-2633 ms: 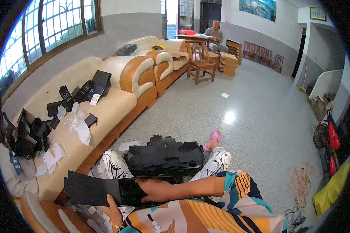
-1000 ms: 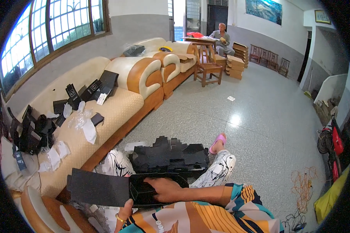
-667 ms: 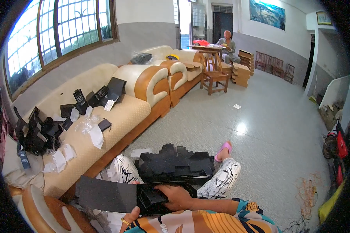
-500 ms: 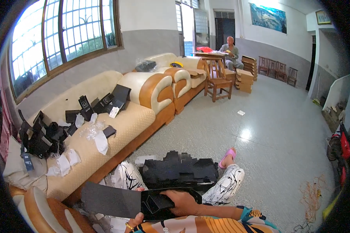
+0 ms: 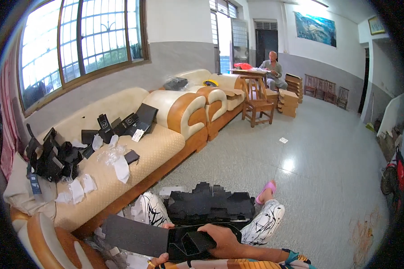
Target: The recorder is assembling and folding black cardboard boxes for packaging.
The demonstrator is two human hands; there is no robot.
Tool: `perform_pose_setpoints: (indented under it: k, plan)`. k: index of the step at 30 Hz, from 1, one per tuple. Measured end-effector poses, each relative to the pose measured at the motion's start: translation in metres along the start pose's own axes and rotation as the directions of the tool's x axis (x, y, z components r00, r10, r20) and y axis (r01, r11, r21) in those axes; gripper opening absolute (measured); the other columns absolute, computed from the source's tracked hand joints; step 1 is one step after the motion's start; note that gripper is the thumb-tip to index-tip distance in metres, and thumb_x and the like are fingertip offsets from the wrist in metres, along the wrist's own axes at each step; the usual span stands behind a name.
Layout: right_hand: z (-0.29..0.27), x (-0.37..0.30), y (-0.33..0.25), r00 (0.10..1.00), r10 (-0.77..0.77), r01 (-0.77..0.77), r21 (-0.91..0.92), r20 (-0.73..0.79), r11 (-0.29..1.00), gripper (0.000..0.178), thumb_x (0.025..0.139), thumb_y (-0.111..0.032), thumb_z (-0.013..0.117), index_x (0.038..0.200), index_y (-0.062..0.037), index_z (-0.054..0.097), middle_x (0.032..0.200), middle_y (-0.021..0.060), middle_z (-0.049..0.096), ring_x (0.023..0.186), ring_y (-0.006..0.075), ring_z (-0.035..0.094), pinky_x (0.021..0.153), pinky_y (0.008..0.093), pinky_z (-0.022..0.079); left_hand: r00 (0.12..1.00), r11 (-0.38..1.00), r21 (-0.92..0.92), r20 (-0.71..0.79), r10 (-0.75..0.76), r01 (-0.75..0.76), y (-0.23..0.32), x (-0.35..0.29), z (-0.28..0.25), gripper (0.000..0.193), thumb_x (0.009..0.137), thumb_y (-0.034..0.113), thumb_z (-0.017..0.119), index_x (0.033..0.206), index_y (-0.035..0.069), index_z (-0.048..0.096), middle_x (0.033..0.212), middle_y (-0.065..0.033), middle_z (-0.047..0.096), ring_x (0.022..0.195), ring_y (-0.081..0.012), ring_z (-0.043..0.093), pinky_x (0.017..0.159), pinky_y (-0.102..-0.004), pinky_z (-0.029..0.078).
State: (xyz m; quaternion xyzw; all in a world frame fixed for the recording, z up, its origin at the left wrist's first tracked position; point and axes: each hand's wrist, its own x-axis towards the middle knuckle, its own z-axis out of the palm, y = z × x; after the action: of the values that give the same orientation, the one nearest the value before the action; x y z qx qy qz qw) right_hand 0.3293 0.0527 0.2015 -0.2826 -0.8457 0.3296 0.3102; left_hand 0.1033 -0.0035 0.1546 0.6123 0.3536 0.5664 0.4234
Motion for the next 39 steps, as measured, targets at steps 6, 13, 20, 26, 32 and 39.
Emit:
perform_pose_setpoints:
  k: [6, 13, 20, 26, 32, 39]
  plan:
    - [-0.007, 0.016, 0.013, 0.974, -0.004, 0.025, -0.088, 0.228, 0.996, 0.057, 0.068, -0.013, 0.065, 0.117, -0.0016, 0.039, 0.1, 0.0217, 0.054, 0.09, 0.0369, 0.055, 0.075, 0.0372, 0.045, 0.996, 0.999, -0.01, -0.081, 0.046, -0.047, -0.066, -0.006, -0.005, 0.082, 0.071, 0.046, 0.05, 0.132, -0.003, 0.026, 0.134, -0.0195, 0.028, 0.125, -0.0296, 0.028, 0.104, -0.0424, 0.018]
    - [-0.02, 0.015, 0.03, 0.862, 0.156, -0.033, -0.254, 0.482, 0.967, 0.051, 0.073, -0.023, 0.064, 0.112, -0.0015, 0.04, 0.091, 0.0238, 0.057, 0.083, 0.0371, 0.058, 0.066, 0.0408, 0.047, 0.991, 0.992, -0.01, -0.039, 0.128, -0.129, -0.051, -0.003, 0.001, 0.076, 0.072, 0.038, 0.049, 0.131, -0.005, 0.026, 0.137, -0.0189, 0.027, 0.127, -0.0297, 0.025, 0.105, -0.0423, 0.015]
    - [-0.015, 0.0, 0.027, 0.959, 0.087, -0.007, -0.285, 0.27, 0.958, 0.051, 0.064, -0.016, 0.064, 0.108, -0.004, 0.042, 0.089, 0.019, 0.057, 0.083, 0.0347, 0.058, 0.066, 0.0401, 0.047, 0.991, 0.987, 0.114, -0.082, -0.107, 0.116, -0.085, -0.015, -0.008, 0.072, 0.072, 0.033, 0.048, 0.13, -0.005, 0.029, 0.135, -0.0172, 0.032, 0.125, -0.027, 0.029, 0.104, -0.0368, 0.017]
    - [-0.02, -0.009, 0.025, 0.998, -0.061, 0.055, -0.225, -0.021, 0.973, 0.044, 0.059, -0.011, 0.065, 0.099, -0.0039, 0.049, 0.09, 0.0147, 0.058, 0.087, 0.0335, 0.057, 0.074, 0.0407, 0.045, 0.944, 0.945, 0.07, -0.1, -0.313, 0.321, -0.128, -0.028, -0.028, 0.07, 0.072, 0.031, 0.047, 0.129, -0.005, 0.03, 0.134, -0.0165, 0.034, 0.124, -0.0259, 0.031, 0.104, -0.0347, 0.018]
    - [-0.031, -0.007, 0.014, 0.94, -0.272, 0.167, -0.416, -0.207, 0.894, 0.042, 0.054, -0.011, 0.067, 0.094, -0.0044, 0.052, 0.08, 0.0106, 0.054, 0.078, 0.0289, 0.056, 0.07, 0.0378, 0.043, 0.885, 0.893, -0.019, -0.124, -0.448, 0.45, -0.153, -0.047, -0.035, 0.058, 0.076, 0.028, 0.046, 0.123, -0.004, 0.036, 0.124, -0.0131, 0.04, 0.113, -0.0226, 0.037, 0.097, -0.0324, 0.024]
    - [-0.054, 0.001, -0.004, 0.993, -0.072, 0.111, -0.555, 0.092, 0.825, 0.056, 0.056, -0.012, 0.068, 0.105, -0.002, 0.045, 0.089, 0.0144, 0.053, 0.08, 0.029, 0.057, 0.067, 0.0357, 0.045, 0.857, 0.908, 0.106, -0.392, -0.336, 0.405, -0.087, -0.007, -0.03, 0.056, 0.079, 0.024, 0.052, 0.125, -0.004, 0.039, 0.128, -0.0148, 0.042, 0.118, -0.0251, 0.039, 0.1, -0.033, 0.025]
